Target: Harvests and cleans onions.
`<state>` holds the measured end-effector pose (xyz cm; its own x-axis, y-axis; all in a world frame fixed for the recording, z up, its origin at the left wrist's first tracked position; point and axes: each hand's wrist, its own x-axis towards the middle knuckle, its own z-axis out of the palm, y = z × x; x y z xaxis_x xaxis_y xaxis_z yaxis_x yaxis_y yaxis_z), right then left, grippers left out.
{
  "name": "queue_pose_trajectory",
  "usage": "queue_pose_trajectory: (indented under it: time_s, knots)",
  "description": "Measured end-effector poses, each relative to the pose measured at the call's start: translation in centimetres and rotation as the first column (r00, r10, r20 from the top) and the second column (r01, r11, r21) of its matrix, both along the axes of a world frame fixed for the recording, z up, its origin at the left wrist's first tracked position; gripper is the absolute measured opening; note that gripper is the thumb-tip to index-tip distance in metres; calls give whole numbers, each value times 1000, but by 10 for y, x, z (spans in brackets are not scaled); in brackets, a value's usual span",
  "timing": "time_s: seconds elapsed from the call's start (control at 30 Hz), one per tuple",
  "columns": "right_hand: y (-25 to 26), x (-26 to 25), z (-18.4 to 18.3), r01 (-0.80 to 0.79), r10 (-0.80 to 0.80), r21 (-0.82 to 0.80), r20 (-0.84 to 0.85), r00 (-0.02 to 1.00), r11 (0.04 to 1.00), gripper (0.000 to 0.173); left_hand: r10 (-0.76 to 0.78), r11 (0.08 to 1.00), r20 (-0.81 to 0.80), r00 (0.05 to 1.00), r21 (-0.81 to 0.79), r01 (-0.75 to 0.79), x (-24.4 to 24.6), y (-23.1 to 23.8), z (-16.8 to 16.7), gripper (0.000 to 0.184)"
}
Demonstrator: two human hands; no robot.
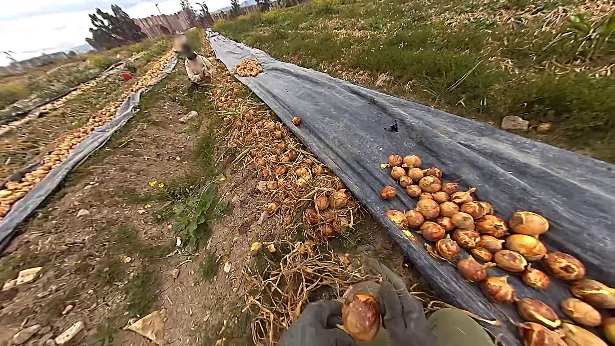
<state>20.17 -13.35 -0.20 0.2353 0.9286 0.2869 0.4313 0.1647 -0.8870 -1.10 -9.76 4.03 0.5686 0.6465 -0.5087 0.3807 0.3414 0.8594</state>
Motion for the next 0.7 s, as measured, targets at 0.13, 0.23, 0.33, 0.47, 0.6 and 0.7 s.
queue_pose_trajectory:
  time_s: [0.13, 0.23, 0.33, 0.47, 0.6, 0.7]
  knots:
    - [-20, 15, -29, 36, 10, -343, 129, 992, 939, 52, -45, 959, -238, 970, 262, 108, 7, 8, 20, 33]
    - [-33, 8, -23, -94, 213, -572, 146, 966, 815, 64, -81, 788, -494, 866, 499, 359, 20, 12, 35, 38]
    - [-28, -22, 32, -47, 8, -677, -61, 998, 734, 50, -202, 699, -644, 738, 433, 569, 39, 8, 29, 42]
    - [-33, -9, -16, -116, 37, -433, -186, 982, 894, 57, -425, 612, -658, 621, 297, 733, 66, 12, 22, 43]
    - [-6, 33, -23, 48, 26, -263, 271, 962, 964, 69, -277, 798, -903, 328, -26, 602, 70, 78, 24, 40]
    - [30, 75, -6, 182, -120, -128, 384, 915, 975, 66, -50, 840, -935, 352, 152, 521, 34, 143, -55, 36]
